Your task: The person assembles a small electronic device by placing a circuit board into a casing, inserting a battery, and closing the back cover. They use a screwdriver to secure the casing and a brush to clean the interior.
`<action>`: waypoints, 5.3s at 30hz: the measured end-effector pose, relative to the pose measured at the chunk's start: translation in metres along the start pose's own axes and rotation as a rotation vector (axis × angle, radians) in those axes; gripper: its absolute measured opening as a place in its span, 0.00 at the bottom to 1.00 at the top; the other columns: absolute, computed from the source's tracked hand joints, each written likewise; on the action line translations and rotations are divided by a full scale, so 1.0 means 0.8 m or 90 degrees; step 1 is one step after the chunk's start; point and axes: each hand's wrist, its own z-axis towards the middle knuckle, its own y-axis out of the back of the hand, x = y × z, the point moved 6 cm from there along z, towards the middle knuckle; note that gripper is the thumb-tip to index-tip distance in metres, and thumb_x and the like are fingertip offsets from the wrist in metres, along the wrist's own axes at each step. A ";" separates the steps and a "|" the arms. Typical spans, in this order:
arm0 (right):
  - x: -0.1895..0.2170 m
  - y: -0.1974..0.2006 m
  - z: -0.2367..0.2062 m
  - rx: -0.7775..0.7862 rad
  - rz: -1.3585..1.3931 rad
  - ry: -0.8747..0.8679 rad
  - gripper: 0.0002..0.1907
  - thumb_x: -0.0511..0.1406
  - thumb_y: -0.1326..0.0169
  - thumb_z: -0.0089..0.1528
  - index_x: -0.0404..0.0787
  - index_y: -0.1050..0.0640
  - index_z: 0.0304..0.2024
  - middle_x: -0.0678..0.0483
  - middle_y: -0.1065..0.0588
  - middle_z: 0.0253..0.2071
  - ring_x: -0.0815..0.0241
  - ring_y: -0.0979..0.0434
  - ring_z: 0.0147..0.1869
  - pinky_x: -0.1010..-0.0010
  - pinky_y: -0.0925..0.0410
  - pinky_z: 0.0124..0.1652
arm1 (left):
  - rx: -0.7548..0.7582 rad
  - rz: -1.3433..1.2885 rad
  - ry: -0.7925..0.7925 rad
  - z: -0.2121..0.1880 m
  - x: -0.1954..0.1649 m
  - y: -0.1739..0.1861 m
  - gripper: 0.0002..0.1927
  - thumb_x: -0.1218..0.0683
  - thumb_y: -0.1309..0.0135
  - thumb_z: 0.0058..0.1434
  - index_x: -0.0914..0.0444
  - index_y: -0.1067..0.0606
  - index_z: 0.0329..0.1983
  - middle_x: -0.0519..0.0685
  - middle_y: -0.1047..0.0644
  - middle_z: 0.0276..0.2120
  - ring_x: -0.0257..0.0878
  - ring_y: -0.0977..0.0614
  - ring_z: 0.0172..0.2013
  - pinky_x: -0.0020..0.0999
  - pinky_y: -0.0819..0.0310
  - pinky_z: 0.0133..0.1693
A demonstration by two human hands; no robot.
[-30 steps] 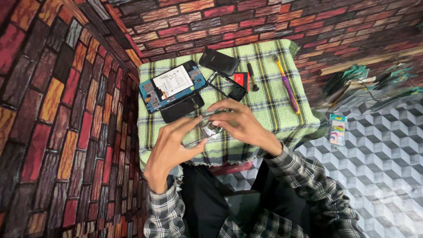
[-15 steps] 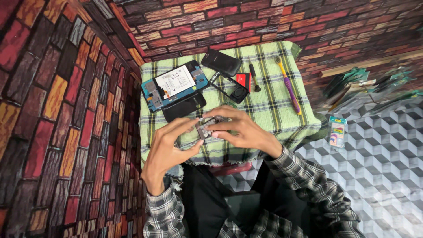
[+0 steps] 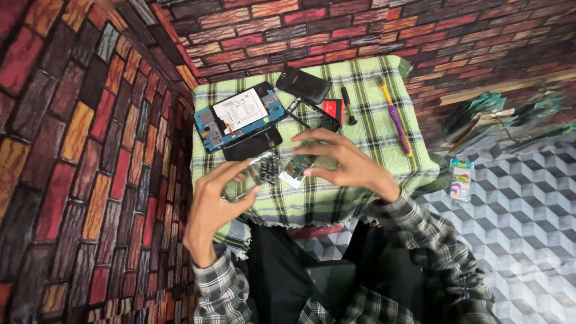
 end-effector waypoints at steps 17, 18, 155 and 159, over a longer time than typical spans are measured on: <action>-0.007 0.002 0.012 0.100 -0.216 0.090 0.23 0.40 0.39 0.59 0.36 0.21 0.55 0.48 0.27 0.50 0.45 0.27 0.55 0.56 0.32 0.55 | -0.024 0.086 -0.022 0.004 0.008 -0.018 0.27 0.58 0.33 0.50 0.66 0.21 0.55 0.55 0.20 0.45 0.50 0.19 0.44 0.41 0.25 0.48; -0.009 0.007 0.009 0.088 -0.235 0.087 0.23 0.40 0.39 0.59 0.37 0.21 0.54 0.48 0.27 0.50 0.45 0.27 0.55 0.56 0.32 0.55 | -0.023 0.089 -0.022 0.004 0.008 -0.019 0.27 0.58 0.33 0.50 0.66 0.21 0.55 0.55 0.20 0.45 0.51 0.19 0.44 0.41 0.25 0.48; 0.029 -0.042 0.043 0.183 -0.128 0.245 0.16 0.40 0.40 0.61 0.34 0.19 0.43 0.45 0.25 0.52 0.43 0.27 0.57 0.53 0.31 0.56 | 0.007 0.006 -0.017 0.001 -0.001 -0.049 0.39 0.54 0.30 0.50 0.67 0.29 0.65 0.56 0.24 0.40 0.52 0.26 0.43 0.46 0.30 0.48; 0.028 -0.041 0.042 0.184 -0.103 0.257 0.17 0.39 0.40 0.59 0.31 0.20 0.42 0.44 0.24 0.50 0.42 0.27 0.57 0.53 0.31 0.56 | 0.012 0.003 -0.012 0.000 0.001 -0.050 0.38 0.54 0.30 0.50 0.67 0.28 0.65 0.56 0.23 0.41 0.52 0.26 0.44 0.45 0.30 0.49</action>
